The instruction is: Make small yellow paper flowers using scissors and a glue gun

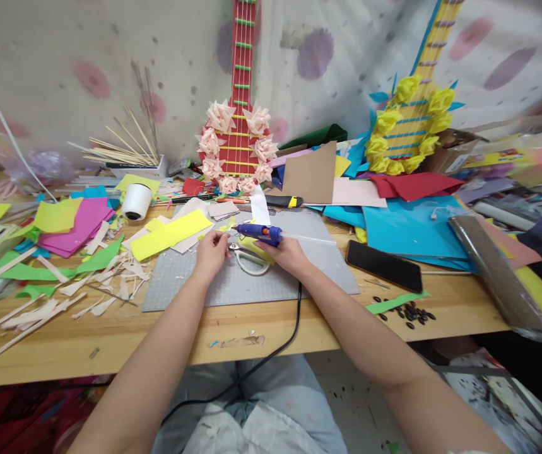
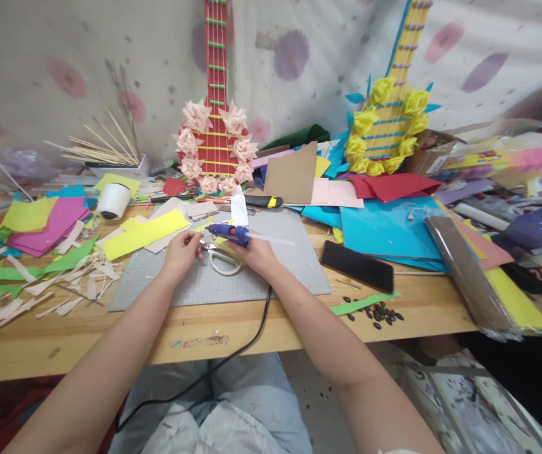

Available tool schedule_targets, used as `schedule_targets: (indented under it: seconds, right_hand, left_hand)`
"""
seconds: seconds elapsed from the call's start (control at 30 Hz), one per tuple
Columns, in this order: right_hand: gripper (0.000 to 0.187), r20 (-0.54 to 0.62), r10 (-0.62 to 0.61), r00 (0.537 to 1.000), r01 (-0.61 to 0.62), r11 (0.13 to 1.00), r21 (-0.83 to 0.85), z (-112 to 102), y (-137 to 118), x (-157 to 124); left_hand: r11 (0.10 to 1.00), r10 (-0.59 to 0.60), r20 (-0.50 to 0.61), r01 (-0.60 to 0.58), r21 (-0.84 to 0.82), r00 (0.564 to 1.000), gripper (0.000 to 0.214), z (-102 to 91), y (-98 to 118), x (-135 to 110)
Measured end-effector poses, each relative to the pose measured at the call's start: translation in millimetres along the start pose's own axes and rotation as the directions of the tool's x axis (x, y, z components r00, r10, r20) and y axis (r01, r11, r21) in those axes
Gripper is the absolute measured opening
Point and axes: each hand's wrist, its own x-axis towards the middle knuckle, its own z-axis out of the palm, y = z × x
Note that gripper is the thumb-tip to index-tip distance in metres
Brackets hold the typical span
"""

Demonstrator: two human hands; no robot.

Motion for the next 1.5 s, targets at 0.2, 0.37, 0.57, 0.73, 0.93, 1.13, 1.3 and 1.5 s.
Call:
schedule_targets:
  seconds: [0.2,0.37,0.57,0.73,0.93,1.13,1.3,1.5]
  right_hand:
    - [0.040,0.020,-0.010,1.000,0.009,0.999,0.033,-1,-1,-1]
    - [0.038,-0.030,0.047,0.998,-0.045,0.998,0.042,-3,4,2]
    - [0.038,0.007,0.063,0.998,-0.063,0.998,0.024,-3,1,1]
    - [0.039,0.029,0.004,1.000,-0.005,1.000,0.020,-1,-2,-2]
    - [0.040,0.004,0.019,1.000,-0.019,0.999,0.035,-4,2,1]
    - [0.037,-0.025,0.073,0.997,-0.073,0.997,-0.005,-4,8,4]
    - [0.039,0.014,0.066,0.998,-0.066,0.998,-0.012,-1,2,1]
    - [0.040,0.013,0.009,1.000,-0.009,1.000,-0.005,-4,0,0]
  left_hand:
    - [1.000,-0.013,0.000,0.013,0.000,1.000,0.012,-0.1,4,-3]
    - [1.000,-0.006,0.002,0.006,0.010,1.000,0.013,0.0,2,-1]
    - [1.000,-0.018,0.002,0.018,-0.004,1.000,0.013,0.2,4,-2]
    - [1.000,-0.001,0.007,0.001,-0.010,1.000,0.013,0.2,1,-1]
    - [1.000,0.014,0.009,-0.014,-0.001,1.000,0.015,-0.1,-4,1]
    - [1.000,0.010,0.010,-0.010,0.004,1.000,0.015,0.6,-2,1]
    - [1.000,0.015,0.017,-0.015,-0.002,1.000,0.014,0.6,-2,0]
    - [1.000,0.026,0.010,-0.026,0.009,1.000,0.014,0.3,-2,0]
